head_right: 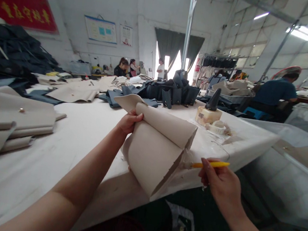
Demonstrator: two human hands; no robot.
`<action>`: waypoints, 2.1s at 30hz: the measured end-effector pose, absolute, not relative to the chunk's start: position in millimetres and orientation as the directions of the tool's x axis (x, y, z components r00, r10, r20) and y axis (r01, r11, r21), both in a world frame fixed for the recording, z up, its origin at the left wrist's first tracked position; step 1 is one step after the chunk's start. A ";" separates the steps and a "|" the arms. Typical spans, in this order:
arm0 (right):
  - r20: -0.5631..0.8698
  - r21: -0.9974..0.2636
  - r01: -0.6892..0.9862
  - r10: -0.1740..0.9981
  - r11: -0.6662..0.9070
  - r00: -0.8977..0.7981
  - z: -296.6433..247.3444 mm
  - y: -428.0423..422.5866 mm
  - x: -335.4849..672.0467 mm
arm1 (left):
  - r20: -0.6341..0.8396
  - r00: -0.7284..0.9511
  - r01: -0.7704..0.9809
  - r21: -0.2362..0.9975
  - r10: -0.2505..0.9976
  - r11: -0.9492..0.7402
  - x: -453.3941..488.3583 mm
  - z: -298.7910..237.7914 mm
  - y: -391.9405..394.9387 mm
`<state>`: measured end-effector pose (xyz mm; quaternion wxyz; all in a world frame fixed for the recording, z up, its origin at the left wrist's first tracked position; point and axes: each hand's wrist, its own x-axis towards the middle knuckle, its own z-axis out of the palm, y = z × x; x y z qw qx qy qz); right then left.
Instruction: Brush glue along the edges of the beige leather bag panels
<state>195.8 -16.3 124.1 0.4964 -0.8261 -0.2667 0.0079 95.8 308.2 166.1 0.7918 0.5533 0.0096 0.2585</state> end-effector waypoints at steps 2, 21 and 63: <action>0.258 -0.838 0.411 0.404 -0.358 0.878 122.5 -14.0 204.3 | 0.252 0.869 -0.380 0.891 0.426 0.248 90.1 164.5 309.2; 0.277 -0.827 0.476 0.521 -0.299 0.808 129.5 -12.9 172.8 | 0.163 0.884 -0.313 0.902 0.438 0.296 52.9 150.0 307.1; 0.162 -0.893 0.368 0.577 -0.260 0.800 114.4 -20.3 131.9 | 0.182 0.873 -0.331 0.903 0.454 0.275 51.8 151.1 307.9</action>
